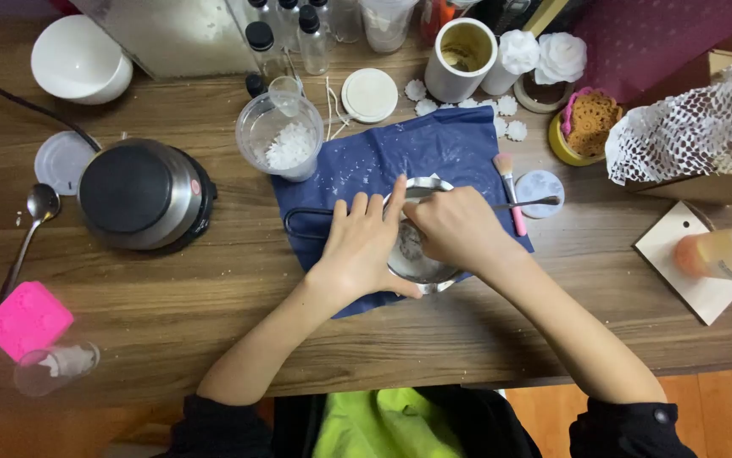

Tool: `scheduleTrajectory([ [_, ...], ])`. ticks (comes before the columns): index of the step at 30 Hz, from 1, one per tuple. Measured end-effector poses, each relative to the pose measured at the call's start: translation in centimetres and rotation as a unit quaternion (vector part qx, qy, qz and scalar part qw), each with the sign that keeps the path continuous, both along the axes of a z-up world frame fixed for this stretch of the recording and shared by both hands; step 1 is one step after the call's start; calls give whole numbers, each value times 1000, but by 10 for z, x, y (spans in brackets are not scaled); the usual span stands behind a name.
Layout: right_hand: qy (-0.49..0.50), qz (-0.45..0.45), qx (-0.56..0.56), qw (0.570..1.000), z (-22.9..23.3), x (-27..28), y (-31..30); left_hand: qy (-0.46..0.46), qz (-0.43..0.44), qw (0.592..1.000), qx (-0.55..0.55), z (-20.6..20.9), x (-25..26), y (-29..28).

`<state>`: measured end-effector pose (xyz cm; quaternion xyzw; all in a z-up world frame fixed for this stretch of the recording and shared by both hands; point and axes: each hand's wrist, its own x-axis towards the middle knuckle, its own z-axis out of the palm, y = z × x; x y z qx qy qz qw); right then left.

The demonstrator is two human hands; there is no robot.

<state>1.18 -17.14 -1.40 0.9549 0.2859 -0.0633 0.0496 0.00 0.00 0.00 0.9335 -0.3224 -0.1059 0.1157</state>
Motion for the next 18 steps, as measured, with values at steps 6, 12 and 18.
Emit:
scheduleTrajectory([
  [6,-31,6,-4,1000,-25,4,-1,-18,16,1000,10,-6,-1,-2],
  [12,-22,23,7,999,-24,7,2,-8,31,999,18,-4,0,-2],
  [18,-26,39,5,999,-29,5,3,10,22,999,23,-1,4,0],
])
